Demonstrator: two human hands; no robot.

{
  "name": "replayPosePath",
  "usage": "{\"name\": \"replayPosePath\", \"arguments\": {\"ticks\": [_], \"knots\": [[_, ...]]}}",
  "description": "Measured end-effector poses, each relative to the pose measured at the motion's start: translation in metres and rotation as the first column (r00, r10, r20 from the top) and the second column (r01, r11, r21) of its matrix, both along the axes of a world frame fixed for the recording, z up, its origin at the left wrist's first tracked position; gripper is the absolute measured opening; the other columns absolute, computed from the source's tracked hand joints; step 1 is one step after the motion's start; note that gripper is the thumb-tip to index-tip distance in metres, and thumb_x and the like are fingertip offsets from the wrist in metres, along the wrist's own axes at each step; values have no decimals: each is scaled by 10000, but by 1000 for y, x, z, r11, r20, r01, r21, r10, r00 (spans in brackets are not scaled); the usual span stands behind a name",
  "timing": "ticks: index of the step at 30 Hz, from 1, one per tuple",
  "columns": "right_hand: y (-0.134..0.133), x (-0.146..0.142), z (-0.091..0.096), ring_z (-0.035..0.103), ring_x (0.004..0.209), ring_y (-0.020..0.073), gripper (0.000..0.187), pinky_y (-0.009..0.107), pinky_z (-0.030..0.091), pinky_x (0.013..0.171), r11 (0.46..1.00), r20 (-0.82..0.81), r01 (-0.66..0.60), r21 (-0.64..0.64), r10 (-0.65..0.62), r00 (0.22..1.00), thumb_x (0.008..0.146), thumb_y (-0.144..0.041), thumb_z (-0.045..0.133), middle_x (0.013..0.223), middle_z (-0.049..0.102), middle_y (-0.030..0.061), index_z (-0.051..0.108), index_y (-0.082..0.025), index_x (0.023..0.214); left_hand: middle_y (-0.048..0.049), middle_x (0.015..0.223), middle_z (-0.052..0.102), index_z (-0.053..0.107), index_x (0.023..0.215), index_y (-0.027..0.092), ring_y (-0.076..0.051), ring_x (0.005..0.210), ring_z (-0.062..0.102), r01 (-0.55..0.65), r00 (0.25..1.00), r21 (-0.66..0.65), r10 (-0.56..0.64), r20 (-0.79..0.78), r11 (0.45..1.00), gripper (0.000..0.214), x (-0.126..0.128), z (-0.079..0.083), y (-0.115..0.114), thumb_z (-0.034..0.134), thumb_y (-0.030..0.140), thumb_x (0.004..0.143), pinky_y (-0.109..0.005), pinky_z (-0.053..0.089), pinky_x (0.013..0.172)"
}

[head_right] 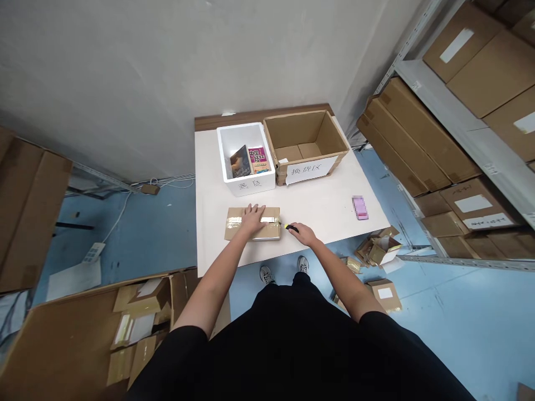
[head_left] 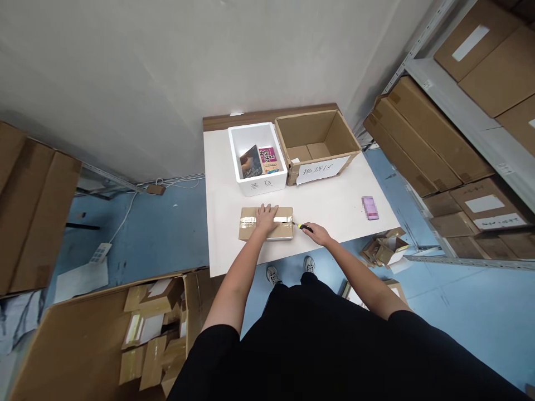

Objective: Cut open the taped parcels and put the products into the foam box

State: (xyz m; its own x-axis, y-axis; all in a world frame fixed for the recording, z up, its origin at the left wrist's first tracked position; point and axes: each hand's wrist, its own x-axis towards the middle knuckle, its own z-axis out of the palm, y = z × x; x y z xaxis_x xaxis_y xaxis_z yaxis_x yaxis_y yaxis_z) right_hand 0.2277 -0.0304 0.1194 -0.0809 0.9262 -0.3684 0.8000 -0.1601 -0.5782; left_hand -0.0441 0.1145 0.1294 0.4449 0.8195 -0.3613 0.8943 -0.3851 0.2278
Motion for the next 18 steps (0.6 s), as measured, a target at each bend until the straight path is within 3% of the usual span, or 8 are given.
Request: {"name": "replayPosePath", "arguments": {"ticks": [8, 18], "knots": [[2, -6, 1, 649, 1103, 269, 398, 343, 496, 883, 994, 103, -76, 81, 68, 992, 1068, -532, 480, 1187, 704, 83, 645, -294, 1342, -126, 1721, 342, 304, 1685, 274, -354, 1644, 98, 71, 993, 124, -82, 86, 990, 860, -13, -6, -19, 570, 645, 956, -572, 89, 1317], [4, -17, 4, 620, 1090, 270, 412, 341, 485, 857, 995, 249, -40, 89, 16, 968, 1086, -548, 440, 1174, 674, 97, 615, -296, 1362, -145, 1693, 389, 348, 1670, 229, -321, 1615, 254, 57, 988, 178, -81, 135, 982, 755, -16, -15, -25, 495, 581, 1019, -552, 76, 1332]]}}
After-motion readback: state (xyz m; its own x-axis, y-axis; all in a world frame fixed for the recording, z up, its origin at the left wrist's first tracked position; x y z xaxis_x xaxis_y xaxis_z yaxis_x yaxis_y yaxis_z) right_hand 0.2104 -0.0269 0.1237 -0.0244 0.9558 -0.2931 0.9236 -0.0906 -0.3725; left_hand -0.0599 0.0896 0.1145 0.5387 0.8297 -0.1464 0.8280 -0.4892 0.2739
